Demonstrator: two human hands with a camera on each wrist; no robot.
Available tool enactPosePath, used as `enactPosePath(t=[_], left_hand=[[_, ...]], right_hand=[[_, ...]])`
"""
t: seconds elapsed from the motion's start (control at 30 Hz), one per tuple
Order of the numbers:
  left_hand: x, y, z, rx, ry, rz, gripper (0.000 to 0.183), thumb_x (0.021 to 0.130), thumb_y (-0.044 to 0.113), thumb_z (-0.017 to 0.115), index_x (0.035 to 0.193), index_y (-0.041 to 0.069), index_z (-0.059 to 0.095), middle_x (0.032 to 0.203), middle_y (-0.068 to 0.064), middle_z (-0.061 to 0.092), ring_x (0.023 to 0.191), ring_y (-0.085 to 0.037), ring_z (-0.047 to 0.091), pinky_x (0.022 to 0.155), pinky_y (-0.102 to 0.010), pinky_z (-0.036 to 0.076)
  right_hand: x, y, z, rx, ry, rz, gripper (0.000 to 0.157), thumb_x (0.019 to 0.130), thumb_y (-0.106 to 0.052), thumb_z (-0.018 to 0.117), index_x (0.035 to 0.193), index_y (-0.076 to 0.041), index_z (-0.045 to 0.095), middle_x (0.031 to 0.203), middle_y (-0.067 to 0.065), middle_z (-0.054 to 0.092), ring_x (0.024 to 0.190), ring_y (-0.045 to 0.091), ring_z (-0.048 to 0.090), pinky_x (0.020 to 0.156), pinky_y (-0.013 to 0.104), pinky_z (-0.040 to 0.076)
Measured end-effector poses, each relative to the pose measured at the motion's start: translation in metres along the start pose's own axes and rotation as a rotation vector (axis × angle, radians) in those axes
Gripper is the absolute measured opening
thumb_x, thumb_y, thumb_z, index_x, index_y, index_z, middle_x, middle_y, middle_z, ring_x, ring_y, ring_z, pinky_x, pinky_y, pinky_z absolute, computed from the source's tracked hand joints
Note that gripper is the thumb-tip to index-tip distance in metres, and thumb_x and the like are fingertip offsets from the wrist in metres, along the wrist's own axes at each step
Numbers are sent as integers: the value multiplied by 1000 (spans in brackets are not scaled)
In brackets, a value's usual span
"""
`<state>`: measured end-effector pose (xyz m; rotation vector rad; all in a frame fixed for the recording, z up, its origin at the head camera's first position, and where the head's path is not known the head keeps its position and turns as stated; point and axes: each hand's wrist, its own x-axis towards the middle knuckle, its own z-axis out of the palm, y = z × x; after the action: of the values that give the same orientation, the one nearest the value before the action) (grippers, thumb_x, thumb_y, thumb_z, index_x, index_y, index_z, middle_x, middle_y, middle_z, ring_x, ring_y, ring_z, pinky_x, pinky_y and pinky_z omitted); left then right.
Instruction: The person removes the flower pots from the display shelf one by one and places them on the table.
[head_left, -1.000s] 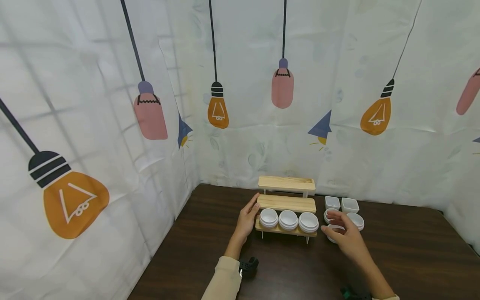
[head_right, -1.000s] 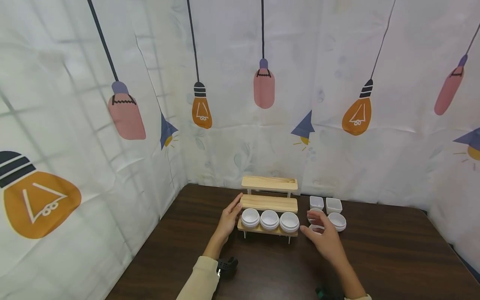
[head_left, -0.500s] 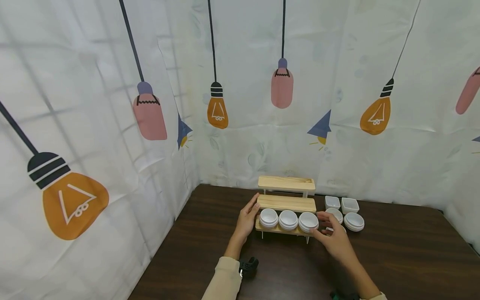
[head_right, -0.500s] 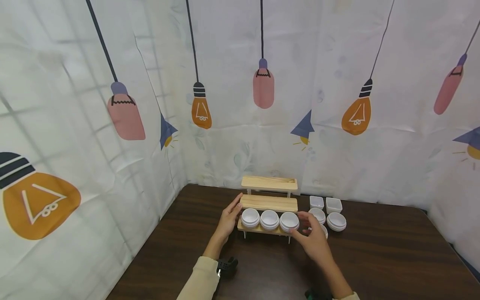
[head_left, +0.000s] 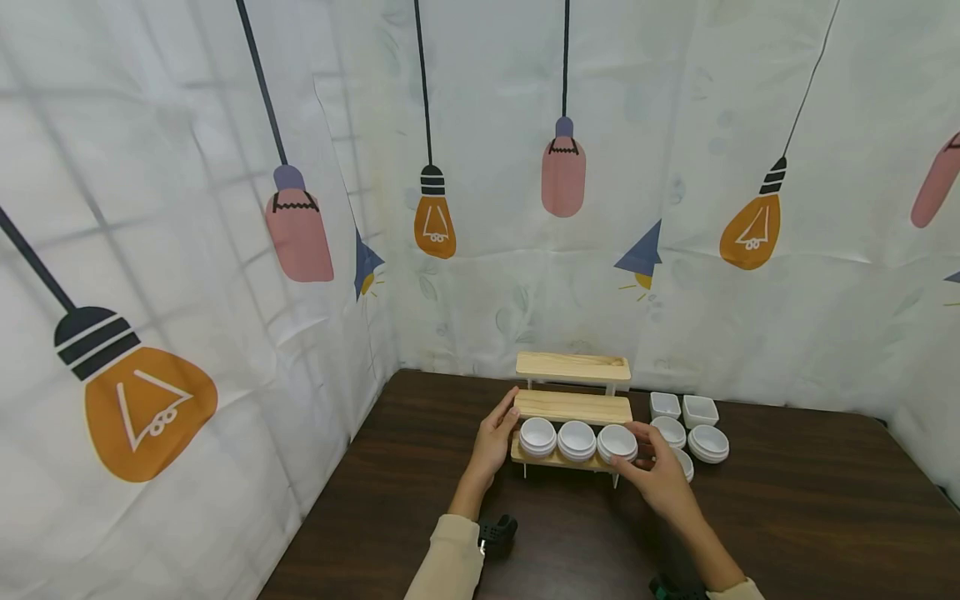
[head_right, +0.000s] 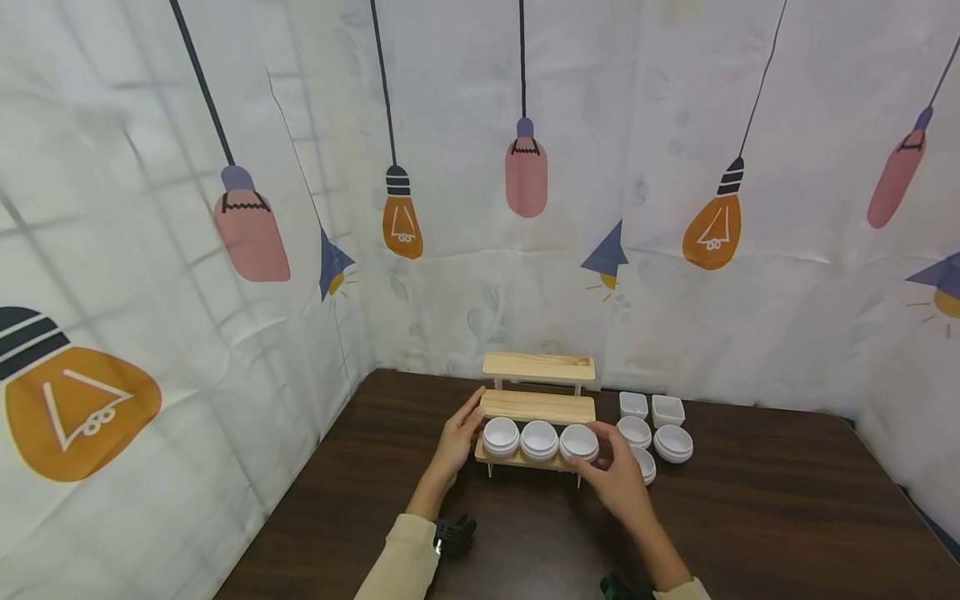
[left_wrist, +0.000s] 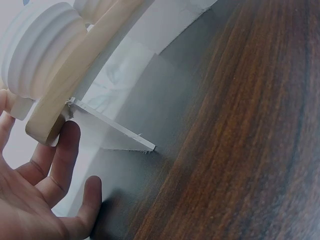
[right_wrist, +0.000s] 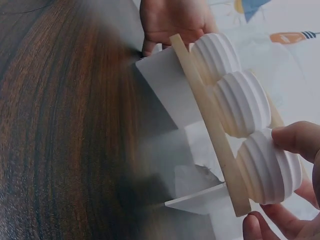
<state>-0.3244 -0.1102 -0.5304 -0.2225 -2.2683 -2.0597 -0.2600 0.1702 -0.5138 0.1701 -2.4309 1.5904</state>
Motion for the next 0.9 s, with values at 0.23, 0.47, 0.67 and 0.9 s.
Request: enactPosePath(t=[0.23,0.47,0.67,0.9], left_hand=[[-3,9,-1,-4,-10,-5,49,110,28,48,158,19,42,151,-9,56,118,-18,56,104,-40,45],[0,0,0,6,7,-1,47,109,35,49,156,31,45,149,-6,57,115,-14,56,101,-37,46],[-1,1,-1,12,7,-8,46,108,38,50,154,34,47,144,-7,60,110,-12,56,97,-32,46],[0,0,0,2,3,-3,47,109,36,49,155,33,45,147,-6,59,115,-13,56,103,-37,46]], right_hand=[[-1,-2,0,-26,-8,44,63,88,-19,82,142,-6,53,133,14,61,110,12,54,85,24,50],[2,2,1,-15,-13,60,61,88,-17,82,141,-7,53,130,15,63,109,10,54,87,28,51],[0,2,0,2,-21,45,59,88,-18,82,139,-7,54,126,17,66,105,8,56,84,25,50],[0,2,-2,-1,-30,42,59,88,-21,83,138,-8,54,125,18,65,101,4,56,83,22,50]])
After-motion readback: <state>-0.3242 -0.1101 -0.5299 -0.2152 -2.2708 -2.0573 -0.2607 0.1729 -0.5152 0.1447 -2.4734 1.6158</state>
